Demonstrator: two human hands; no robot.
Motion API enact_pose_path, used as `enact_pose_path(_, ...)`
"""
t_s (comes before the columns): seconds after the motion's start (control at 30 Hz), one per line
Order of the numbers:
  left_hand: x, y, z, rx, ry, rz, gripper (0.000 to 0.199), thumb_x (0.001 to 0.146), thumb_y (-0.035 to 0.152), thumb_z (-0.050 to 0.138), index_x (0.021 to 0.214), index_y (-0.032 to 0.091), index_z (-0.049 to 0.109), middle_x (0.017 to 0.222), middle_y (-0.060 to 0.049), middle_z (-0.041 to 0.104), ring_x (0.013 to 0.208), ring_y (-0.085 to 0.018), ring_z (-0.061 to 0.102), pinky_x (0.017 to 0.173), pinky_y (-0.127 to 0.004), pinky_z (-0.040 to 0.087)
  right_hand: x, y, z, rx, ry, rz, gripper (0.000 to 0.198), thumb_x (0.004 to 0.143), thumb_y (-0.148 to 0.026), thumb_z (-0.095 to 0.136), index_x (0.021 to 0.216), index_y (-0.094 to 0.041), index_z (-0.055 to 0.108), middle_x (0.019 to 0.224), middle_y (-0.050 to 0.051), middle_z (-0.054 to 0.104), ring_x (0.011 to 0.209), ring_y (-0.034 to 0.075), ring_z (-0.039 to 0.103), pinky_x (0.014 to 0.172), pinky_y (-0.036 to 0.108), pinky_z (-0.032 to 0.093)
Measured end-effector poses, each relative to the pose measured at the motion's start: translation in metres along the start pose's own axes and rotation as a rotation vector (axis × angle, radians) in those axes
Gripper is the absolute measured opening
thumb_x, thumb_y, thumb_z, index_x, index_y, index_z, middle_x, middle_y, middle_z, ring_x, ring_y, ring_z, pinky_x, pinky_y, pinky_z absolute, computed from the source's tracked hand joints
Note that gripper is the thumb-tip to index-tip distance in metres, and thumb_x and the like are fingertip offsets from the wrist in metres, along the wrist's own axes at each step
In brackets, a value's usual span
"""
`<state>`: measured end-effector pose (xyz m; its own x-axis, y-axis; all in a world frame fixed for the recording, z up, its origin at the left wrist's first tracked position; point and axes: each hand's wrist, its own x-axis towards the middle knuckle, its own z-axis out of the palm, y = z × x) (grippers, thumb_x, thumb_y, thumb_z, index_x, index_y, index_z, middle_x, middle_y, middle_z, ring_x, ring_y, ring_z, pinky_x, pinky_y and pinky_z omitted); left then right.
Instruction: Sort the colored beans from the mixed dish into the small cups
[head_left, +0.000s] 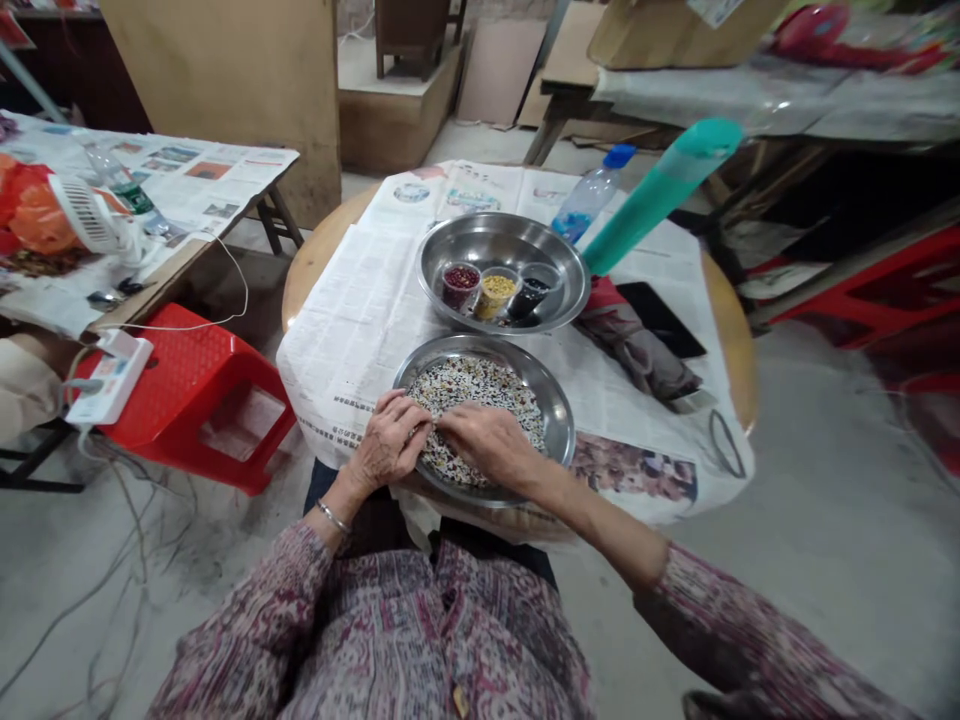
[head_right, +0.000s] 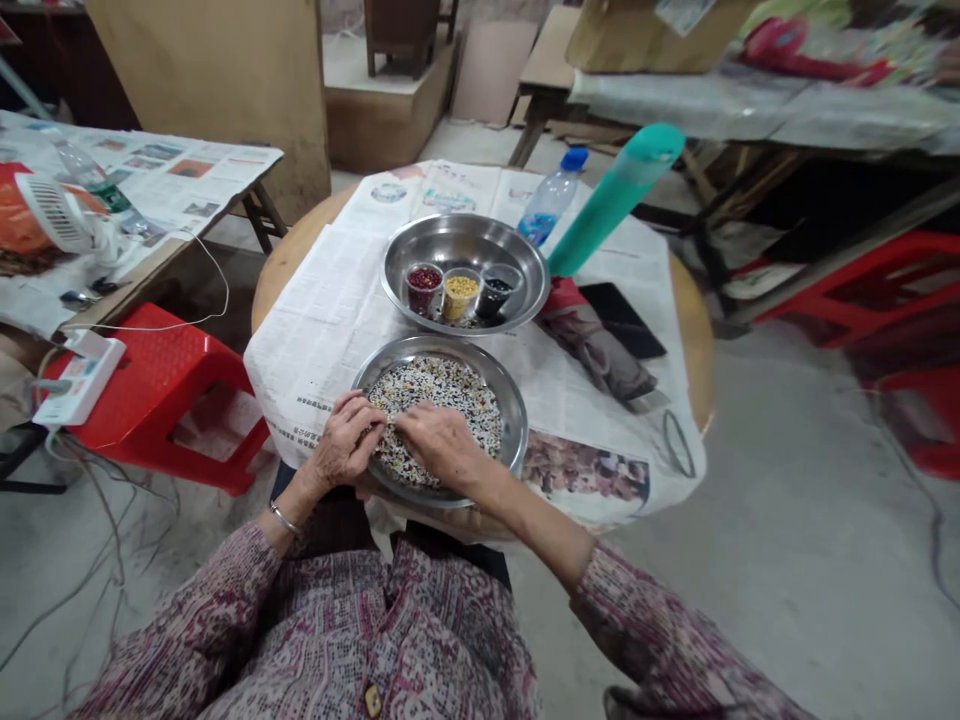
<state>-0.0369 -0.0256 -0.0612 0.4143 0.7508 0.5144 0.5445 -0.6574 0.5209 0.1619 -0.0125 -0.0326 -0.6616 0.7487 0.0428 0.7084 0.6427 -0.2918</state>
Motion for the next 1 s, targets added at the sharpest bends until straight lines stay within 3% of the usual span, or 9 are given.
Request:
enact_pose_path(0.17,0.000,0.000,0.000,-0.018,0.032,0.029,0.014,0.099,0.021,0.045,0.094,0.020,0.058,0.093,-0.003,0.068,0.095,-0.018,0.062,0.111,-0.043,0.039,0.021,0.025,-0.005,-0.103,0.225,0.295,0.024,0.093,-0.020,0.050,0.109,-0.022,0.069,0.106,0.011,0.068,0.102,0.026,0.057,0.082,0.036,0.047)
enact_pose_path(0.27,0.000,0.001,0.000,-0.010,0.023,0.009,0.013,0.099,0.022,0.045,0.094,0.021,0.057,0.093,-0.003,0.067,0.094,-0.018,0.061,0.110,-0.044,0.039,0.033,0.021,0.000,-0.055,0.279,0.286,0.029,0.095,-0.034,0.054,0.116,-0.021,0.066,0.117,0.014,0.064,0.111,0.029,0.053,0.090,0.042,0.047)
enact_pose_path(0.4,0.001,0.002,0.000,0.000,0.051,-0.003,0.013,0.098,0.024,0.043,0.092,0.021,0.055,0.090,-0.004,0.064,0.096,-0.020,0.060,0.107,-0.044,0.042,0.037,0.005,0.007,0.076,0.198,0.038,0.028,0.091,-0.032,0.059,0.116,-0.021,0.066,0.118,0.012,0.062,0.112,0.027,0.052,0.097,0.042,0.045)
enact_pose_path(0.53,0.001,0.001,0.000,-0.007,0.064,0.008,0.011,0.097,0.024,0.045,0.090,0.021,0.053,0.088,-0.004,0.063,0.094,-0.020,0.058,0.102,-0.043,0.044,0.023,0.008,0.000,0.100,0.040,-0.085,0.013,0.086,-0.021,0.061,0.096,-0.020,0.069,0.099,0.008,0.064,0.099,0.023,0.055,0.091,0.038,0.046)
enact_pose_path(0.63,0.001,0.000,0.000,0.006,0.034,-0.006,0.011,0.097,0.026,0.046,0.090,0.021,0.054,0.089,-0.003,0.064,0.095,-0.020,0.059,0.104,-0.043,0.043,0.003,0.023,-0.013,0.069,0.019,0.029,0.017,0.085,-0.011,0.054,0.089,-0.020,0.068,0.094,0.007,0.064,0.094,0.022,0.058,0.085,0.034,0.046)
enact_pose_path(0.73,0.001,0.000,0.000,0.012,0.027,-0.005,0.012,0.097,0.026,0.046,0.089,0.022,0.054,0.089,-0.003,0.064,0.094,-0.019,0.060,0.106,-0.043,0.042,-0.023,0.038,-0.026,0.053,0.040,0.181,0.025,0.084,-0.008,0.051,0.095,-0.022,0.068,0.102,0.007,0.066,0.089,0.019,0.061,0.080,0.031,0.046)
enact_pose_path(0.87,0.002,0.001,0.000,0.000,0.056,0.024,0.012,0.097,0.024,0.046,0.088,0.021,0.053,0.087,-0.002,0.065,0.092,-0.018,0.061,0.107,-0.042,0.042,-0.053,0.038,-0.031,-0.020,-0.001,0.277,0.024,0.088,-0.022,0.057,0.111,-0.021,0.065,0.107,0.009,0.066,0.091,0.022,0.063,0.081,0.033,0.048)
enact_pose_path(1.0,0.003,0.002,0.000,0.004,0.070,0.030,0.012,0.097,0.024,0.047,0.087,0.021,0.053,0.086,-0.002,0.065,0.092,-0.018,0.061,0.106,-0.042,0.043,-0.054,0.028,-0.014,-0.033,0.035,0.339,0.048,0.084,-0.034,0.066,0.127,-0.014,0.057,0.113,0.016,0.065,0.098,0.028,0.064,0.084,0.037,0.049)
